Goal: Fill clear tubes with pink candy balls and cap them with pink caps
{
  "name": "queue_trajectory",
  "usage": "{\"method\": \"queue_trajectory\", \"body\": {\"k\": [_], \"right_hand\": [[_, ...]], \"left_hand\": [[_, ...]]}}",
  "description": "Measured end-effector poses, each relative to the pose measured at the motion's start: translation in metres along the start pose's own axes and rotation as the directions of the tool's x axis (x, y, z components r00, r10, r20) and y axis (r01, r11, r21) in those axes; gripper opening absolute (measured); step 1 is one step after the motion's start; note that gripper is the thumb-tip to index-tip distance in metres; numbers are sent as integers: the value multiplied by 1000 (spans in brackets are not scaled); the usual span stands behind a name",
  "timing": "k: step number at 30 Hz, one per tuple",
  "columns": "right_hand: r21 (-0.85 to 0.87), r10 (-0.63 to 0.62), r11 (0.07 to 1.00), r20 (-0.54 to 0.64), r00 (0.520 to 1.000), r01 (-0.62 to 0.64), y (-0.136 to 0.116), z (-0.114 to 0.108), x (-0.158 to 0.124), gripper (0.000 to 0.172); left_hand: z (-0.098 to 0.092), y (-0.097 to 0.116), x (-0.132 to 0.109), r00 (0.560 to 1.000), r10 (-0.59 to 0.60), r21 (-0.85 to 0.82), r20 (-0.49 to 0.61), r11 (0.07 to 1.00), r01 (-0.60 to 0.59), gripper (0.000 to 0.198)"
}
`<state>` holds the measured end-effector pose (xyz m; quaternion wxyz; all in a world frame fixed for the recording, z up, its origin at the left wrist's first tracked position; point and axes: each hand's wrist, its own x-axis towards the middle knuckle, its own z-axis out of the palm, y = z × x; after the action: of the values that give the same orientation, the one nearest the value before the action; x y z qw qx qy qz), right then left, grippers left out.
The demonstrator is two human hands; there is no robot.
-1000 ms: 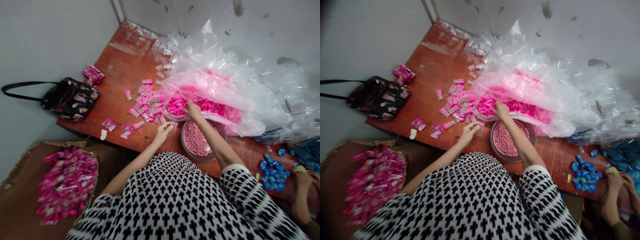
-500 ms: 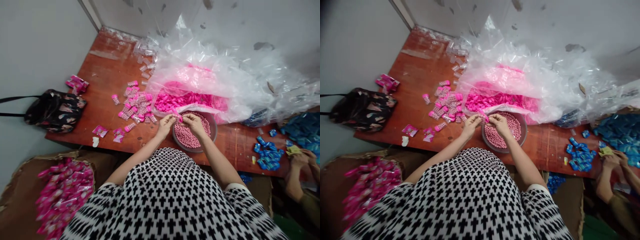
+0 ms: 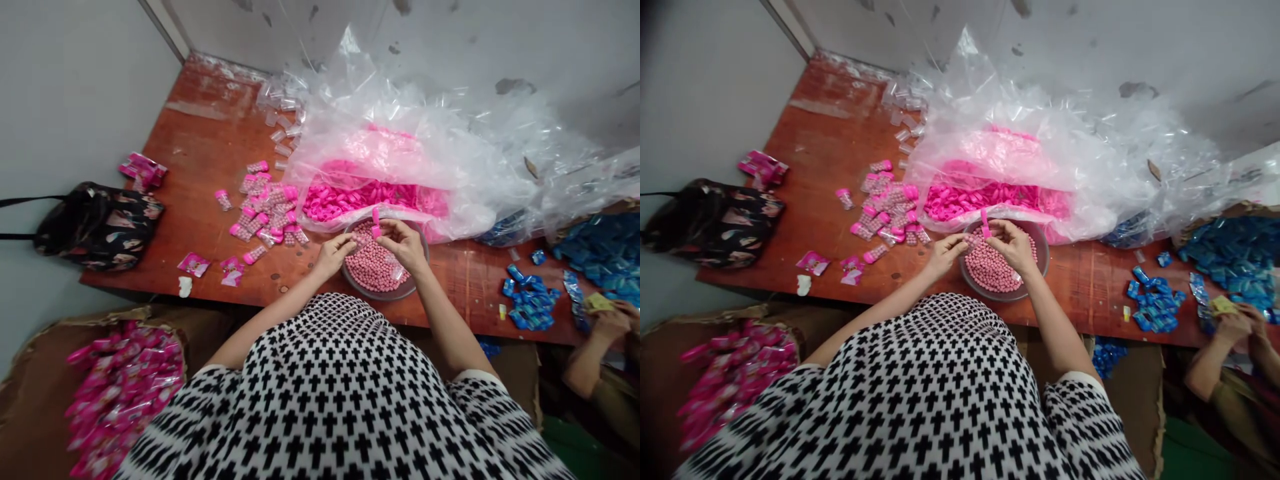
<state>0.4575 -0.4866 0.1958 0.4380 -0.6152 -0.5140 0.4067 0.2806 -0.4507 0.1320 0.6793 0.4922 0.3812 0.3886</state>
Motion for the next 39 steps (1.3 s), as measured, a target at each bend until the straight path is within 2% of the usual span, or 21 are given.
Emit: {"method": "queue_trajectory", "body": {"k": [3, 6, 12, 16, 18, 21, 24, 26, 28, 30, 31, 33, 36, 37, 39], "right_hand": [[-260, -130, 954, 100, 986, 152, -9, 2, -2, 32], [-415, -159, 882, 178, 971, 221, -11, 3, -4, 25], [-515, -212, 808, 197, 957, 285, 1, 4, -12, 22], [-542, -268, 766, 219, 938, 346, 7, 3, -14, 22], [-519, -248, 780, 257, 934, 350, 11, 0, -12, 23], [-475, -197, 806, 345, 918, 352, 18, -5, -7, 26], [-458, -167, 802, 442, 881, 382, 15, -12, -2, 32], [-486, -195, 747, 492, 848, 453, 5, -17, 3, 49], [-492, -227, 673, 573, 787, 552, -7, -21, 8, 64], [-466, -225, 635, 651, 725, 616, -14, -24, 12, 67], [-464, -222, 631, 659, 719, 621, -15, -24, 13, 66], [-509, -227, 642, 588, 776, 573, -10, -21, 11, 59], [-569, -251, 689, 393, 884, 449, 5, -10, 1, 41], [-570, -257, 704, 350, 901, 423, 10, -5, -3, 39], [-576, -271, 712, 302, 914, 402, 18, 5, -11, 47]], "left_hand": [[0, 0, 0, 1000, -8, 66, 1, 998, 8, 32], [-1, -1, 0, 1000, 10, 102, -4, 995, -9, 29], [0, 2, -2, 999, 47, 126, 18, 991, -49, 27], [1, 7, 2, 989, 115, 210, 95, 969, -133, 24], [-1, 8, 7, 986, 89, 228, 140, 966, -120, 23], [-6, 7, 12, 980, -12, 212, 199, 977, -32, 25], [-10, 10, 13, 956, -54, 231, 290, 973, -15, 25], [-10, 11, 10, 942, -46, 252, 333, 967, -42, 23], [-9, 11, 7, 941, -54, 234, 334, 972, -27, 24], [-8, 9, 3, 951, -95, 171, 295, 984, 45, 27], [-7, 7, 2, 956, -125, 127, 264, 987, 94, 29], [-6, 3, -1, 963, -196, 4, 183, 980, 199, 34], [-2, 0, -4, 953, -296, -194, 59, 933, 302, 42], [-1, 0, -4, 949, -313, -235, 30, 921, 311, 43], [2, 1, -4, 952, -306, -267, -16, 919, 291, 42]]}}
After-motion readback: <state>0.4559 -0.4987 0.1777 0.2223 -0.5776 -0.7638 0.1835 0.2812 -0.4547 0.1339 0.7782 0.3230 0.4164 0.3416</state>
